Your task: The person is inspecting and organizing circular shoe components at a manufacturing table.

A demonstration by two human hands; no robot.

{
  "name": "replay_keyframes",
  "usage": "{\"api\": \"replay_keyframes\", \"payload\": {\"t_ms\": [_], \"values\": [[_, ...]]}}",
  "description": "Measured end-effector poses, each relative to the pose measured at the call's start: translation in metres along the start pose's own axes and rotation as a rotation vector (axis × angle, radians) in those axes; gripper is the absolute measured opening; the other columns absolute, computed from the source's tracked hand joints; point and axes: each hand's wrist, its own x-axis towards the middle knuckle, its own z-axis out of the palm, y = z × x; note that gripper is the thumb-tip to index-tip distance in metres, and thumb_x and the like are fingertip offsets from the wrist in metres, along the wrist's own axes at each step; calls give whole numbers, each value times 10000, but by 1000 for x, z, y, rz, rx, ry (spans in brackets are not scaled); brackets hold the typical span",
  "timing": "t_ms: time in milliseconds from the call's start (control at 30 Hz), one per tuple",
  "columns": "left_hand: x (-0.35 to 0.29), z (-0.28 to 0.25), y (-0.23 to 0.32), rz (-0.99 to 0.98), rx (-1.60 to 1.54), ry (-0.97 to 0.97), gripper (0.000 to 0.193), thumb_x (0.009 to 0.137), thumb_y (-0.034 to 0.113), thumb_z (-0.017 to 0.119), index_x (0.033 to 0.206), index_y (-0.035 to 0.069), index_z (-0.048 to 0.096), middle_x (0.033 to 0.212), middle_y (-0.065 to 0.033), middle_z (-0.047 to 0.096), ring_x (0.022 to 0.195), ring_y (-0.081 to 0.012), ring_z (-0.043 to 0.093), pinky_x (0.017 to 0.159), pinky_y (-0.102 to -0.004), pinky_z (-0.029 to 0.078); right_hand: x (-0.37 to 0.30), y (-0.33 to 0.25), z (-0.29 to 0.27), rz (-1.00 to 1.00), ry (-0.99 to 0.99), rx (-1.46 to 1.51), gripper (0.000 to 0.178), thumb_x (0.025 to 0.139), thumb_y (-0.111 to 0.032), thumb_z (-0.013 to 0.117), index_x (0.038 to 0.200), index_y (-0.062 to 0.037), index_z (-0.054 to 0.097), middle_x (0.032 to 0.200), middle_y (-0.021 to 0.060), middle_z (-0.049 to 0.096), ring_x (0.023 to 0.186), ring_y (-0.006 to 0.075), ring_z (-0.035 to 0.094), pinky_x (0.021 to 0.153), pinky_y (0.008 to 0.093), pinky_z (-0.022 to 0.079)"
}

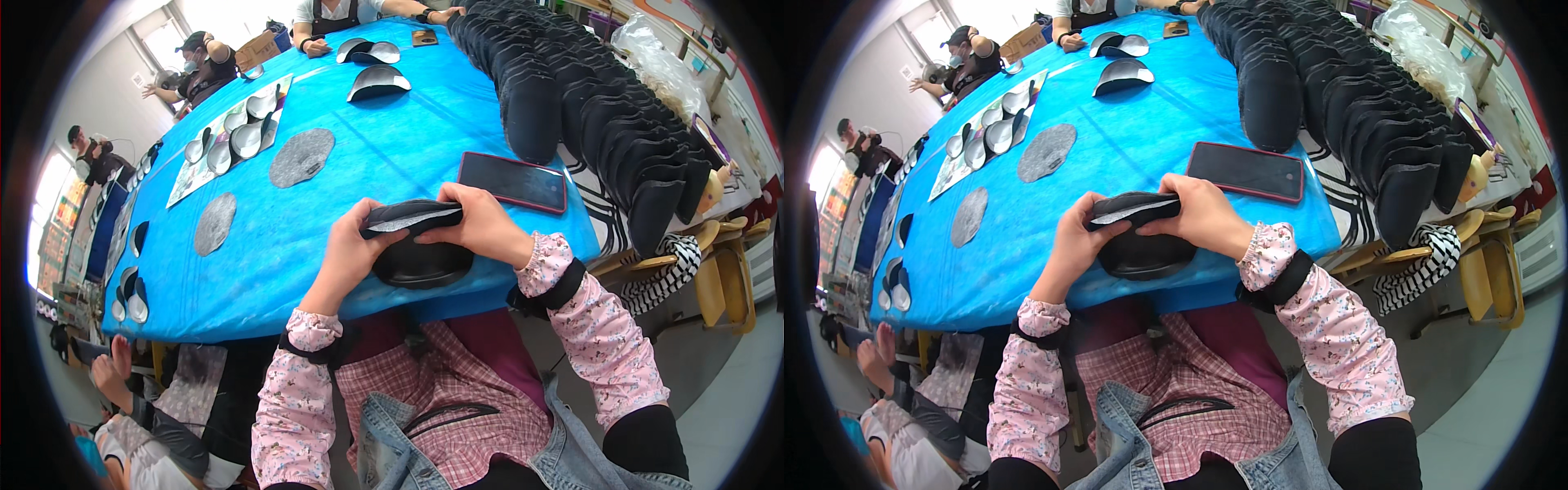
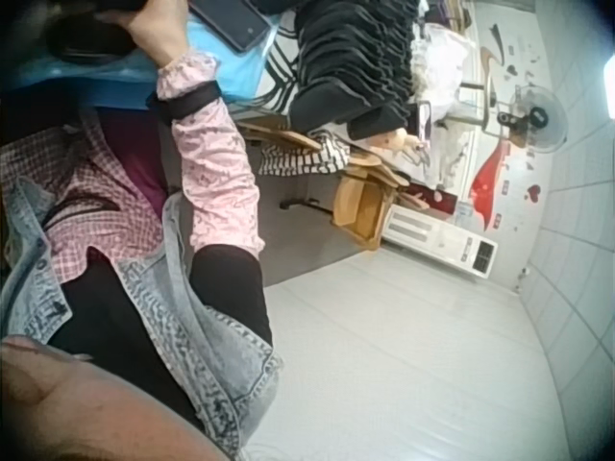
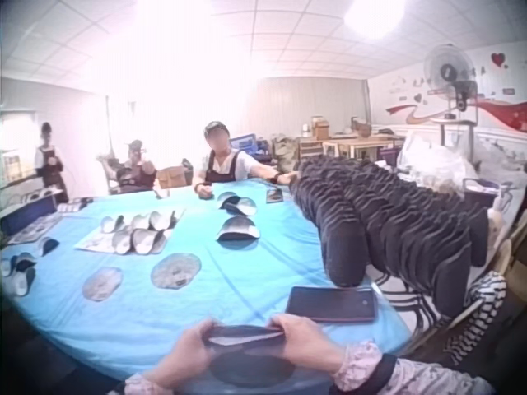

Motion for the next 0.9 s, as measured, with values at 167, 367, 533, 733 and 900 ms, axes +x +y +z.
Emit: {"api": "replay_keyframes", "payload": {"t_ms": [167,367,533,733,900], "values": [[2,-2,-1,-50,-42,-50,282,751,116,759,942,5,584,780,-74,646,722,-128,590,672,-283,474,-1,6,5,-104,-12,79,511,613,-328,846,889,-4,564,813,156,612,798,316,616,704,374,469],[-2,-1,-5,3,-17,-41,457,721,142,782,1087,19,538,948,-92,636,867,-167,609,764,-301,481,0,2,5,-24,23,-82,505,648,-282,840,946,0,545,846,105,581,818,207,583,723,330,451],[-8,12,23,171,395,74,757,608,206,853,1234,54,454,1048,-144,604,1011,-291,584,866,-383,468,0,14,-12,-132,-245,117,594,671,-293,816,1077,23,519,1018,183,555,995,282,551,851,351,432],[3,18,19,-41,284,134,611,635,197,845,1123,44,510,906,-122,637,852,-268,631,763,-354,503,0,9,-14,-83,-310,75,619,673,-313,814,1090,33,514,1022,193,550,1001,299,548,853,352,433],[3,10,14,-58,184,112,464,686,135,812,1049,25,544,831,-78,643,749,-168,617,686,-287,494,0,10,-12,-135,-267,72,573,667,-317,816,1027,29,535,975,195,572,950,301,572,806,362,449]]}}
